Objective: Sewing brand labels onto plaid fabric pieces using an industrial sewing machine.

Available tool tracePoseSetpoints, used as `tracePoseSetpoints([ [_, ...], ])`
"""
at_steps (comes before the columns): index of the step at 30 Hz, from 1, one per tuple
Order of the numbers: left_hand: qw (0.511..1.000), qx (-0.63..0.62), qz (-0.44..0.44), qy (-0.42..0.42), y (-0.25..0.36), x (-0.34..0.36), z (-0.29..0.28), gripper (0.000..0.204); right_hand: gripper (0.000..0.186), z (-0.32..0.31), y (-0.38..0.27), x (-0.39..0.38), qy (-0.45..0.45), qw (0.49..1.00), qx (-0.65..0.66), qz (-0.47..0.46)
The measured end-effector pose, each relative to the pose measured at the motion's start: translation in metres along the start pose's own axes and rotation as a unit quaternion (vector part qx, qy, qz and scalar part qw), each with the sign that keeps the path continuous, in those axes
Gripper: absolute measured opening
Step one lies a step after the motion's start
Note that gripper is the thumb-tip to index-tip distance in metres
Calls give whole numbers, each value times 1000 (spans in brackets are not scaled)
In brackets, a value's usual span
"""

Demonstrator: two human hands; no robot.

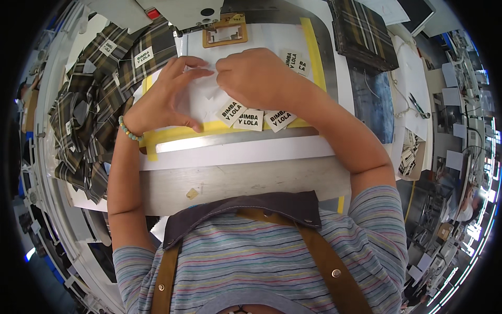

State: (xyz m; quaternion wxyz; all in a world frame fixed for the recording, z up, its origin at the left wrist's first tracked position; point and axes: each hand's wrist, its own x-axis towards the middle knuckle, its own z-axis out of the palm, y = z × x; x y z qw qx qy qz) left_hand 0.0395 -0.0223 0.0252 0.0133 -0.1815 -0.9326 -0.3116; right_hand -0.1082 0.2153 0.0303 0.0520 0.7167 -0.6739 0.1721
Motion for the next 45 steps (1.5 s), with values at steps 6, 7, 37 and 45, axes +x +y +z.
tracePoseSetpoints([
  [6,984,136,59,98,-3,8,28,113,14,-15,14,-3,25,982,134,129],
  [7,980,151,49,122,-2,10,34,109,14,-17,17,-2,43,978,150,139],
  [37,965,77,95,232,9,32,26,15,30,-46,42,-34,-32,975,-82,204],
  [45,974,102,77,188,12,31,30,18,69,-1,31,-60,-56,971,-101,211],
])
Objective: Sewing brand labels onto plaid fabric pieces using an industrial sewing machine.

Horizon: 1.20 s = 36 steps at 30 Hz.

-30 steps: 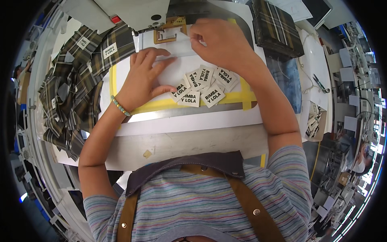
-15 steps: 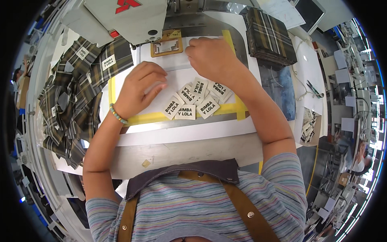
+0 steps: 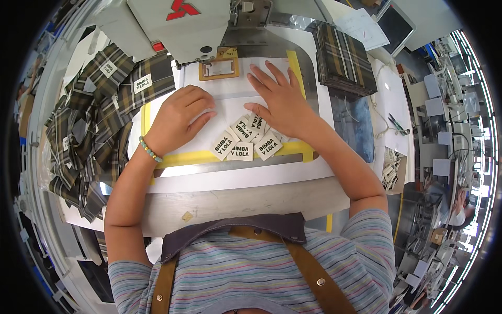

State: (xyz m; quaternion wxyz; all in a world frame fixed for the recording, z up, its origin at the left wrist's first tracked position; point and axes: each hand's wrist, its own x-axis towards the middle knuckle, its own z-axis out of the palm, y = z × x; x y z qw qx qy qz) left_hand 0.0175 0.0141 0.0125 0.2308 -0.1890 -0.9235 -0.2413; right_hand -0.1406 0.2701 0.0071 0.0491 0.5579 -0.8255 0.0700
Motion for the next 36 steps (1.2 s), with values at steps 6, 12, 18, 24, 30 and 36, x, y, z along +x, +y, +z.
tracePoseSetpoints([
  [6,1000,21,-6,-11,0,-2,3,32,71,13,-26,12,57,998,19,-7],
  [12,994,107,-2,-27,-1,-4,10,37,66,20,-43,19,63,995,69,32],
  [18,989,136,-33,-52,-4,-7,9,43,62,12,-21,16,65,995,78,14],
  [24,988,140,-47,-55,-4,-6,8,45,62,17,-28,17,57,997,49,25],
  [30,986,150,-55,-53,0,-8,12,49,63,21,-40,21,68,996,39,44],
  [36,982,163,-72,-69,2,-8,16,58,63,24,-41,23,73,996,30,48],
])
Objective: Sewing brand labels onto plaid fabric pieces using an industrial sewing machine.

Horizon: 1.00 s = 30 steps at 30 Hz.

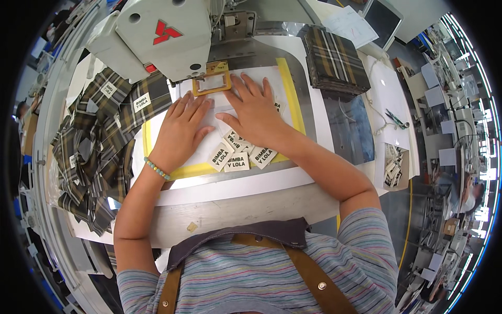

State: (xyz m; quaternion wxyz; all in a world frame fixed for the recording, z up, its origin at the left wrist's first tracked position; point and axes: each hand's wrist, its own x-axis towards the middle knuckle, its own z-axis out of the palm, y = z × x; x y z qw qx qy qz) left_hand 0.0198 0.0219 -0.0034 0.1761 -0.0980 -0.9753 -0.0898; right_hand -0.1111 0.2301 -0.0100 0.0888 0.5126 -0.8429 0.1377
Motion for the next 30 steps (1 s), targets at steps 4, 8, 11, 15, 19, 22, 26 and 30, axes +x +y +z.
tracePoseSetpoints([
  [4,1000,5,-18,13,3,-1,4,70,63,0,0,0,-13,1000,-8,13],
  [8,1000,-5,-24,-5,3,2,10,74,66,1,2,-1,-8,1000,-2,8],
  [11,999,-15,-28,-15,1,3,13,75,66,1,3,-1,-7,1000,-2,7],
  [15,999,-17,-28,-17,0,5,14,78,65,1,3,-2,3,1000,2,-6],
  [19,999,-9,-32,-20,0,7,14,79,65,1,3,-2,9,1000,0,1],
  [22,999,-7,-33,-26,0,8,14,79,65,-1,3,-2,13,1000,-4,0],
  [26,999,-25,-27,-32,-1,8,13,79,64,-6,0,-2,-10,1000,9,8],
  [30,998,-31,-32,-40,0,7,10,78,57,-26,10,-1,-4,1000,-1,-27],
])
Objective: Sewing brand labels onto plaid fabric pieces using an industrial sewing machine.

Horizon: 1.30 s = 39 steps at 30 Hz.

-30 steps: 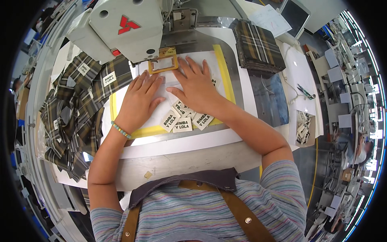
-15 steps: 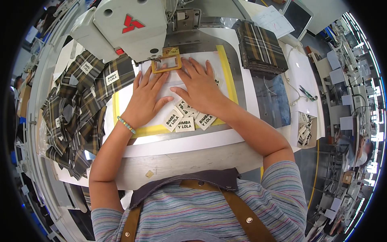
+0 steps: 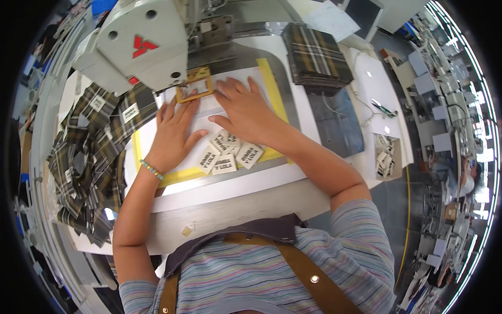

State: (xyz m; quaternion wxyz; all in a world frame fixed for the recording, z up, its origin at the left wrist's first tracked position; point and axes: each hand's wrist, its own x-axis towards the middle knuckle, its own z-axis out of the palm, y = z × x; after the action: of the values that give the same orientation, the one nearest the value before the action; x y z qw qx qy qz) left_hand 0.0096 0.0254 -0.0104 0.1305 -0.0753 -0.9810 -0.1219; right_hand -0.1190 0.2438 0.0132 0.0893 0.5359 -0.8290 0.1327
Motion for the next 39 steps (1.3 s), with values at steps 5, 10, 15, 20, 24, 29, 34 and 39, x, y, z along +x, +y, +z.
tracePoseSetpoints([
  [5,1000,19,2,3,1,-1,-5,79,39,-62,58,-9,80,996,-43,3],
  [10,997,73,19,6,-1,-7,-18,64,30,-111,109,-39,84,981,-123,124],
  [15,982,-27,57,175,-1,-3,-27,32,21,-106,132,-45,27,973,-111,202],
  [20,980,-61,65,181,5,-3,-29,25,16,-107,140,-43,82,976,-79,186],
  [24,976,-79,64,193,4,-2,-30,23,16,-118,151,-42,55,960,5,274],
  [29,980,-81,62,170,5,-2,-29,21,18,-131,162,-40,27,964,73,254],
  [34,982,-86,64,155,5,-3,-27,21,17,-138,165,-36,-32,953,48,296],
  [39,980,-91,66,164,3,-3,-26,20,22,-132,170,-40,48,947,76,308],
])
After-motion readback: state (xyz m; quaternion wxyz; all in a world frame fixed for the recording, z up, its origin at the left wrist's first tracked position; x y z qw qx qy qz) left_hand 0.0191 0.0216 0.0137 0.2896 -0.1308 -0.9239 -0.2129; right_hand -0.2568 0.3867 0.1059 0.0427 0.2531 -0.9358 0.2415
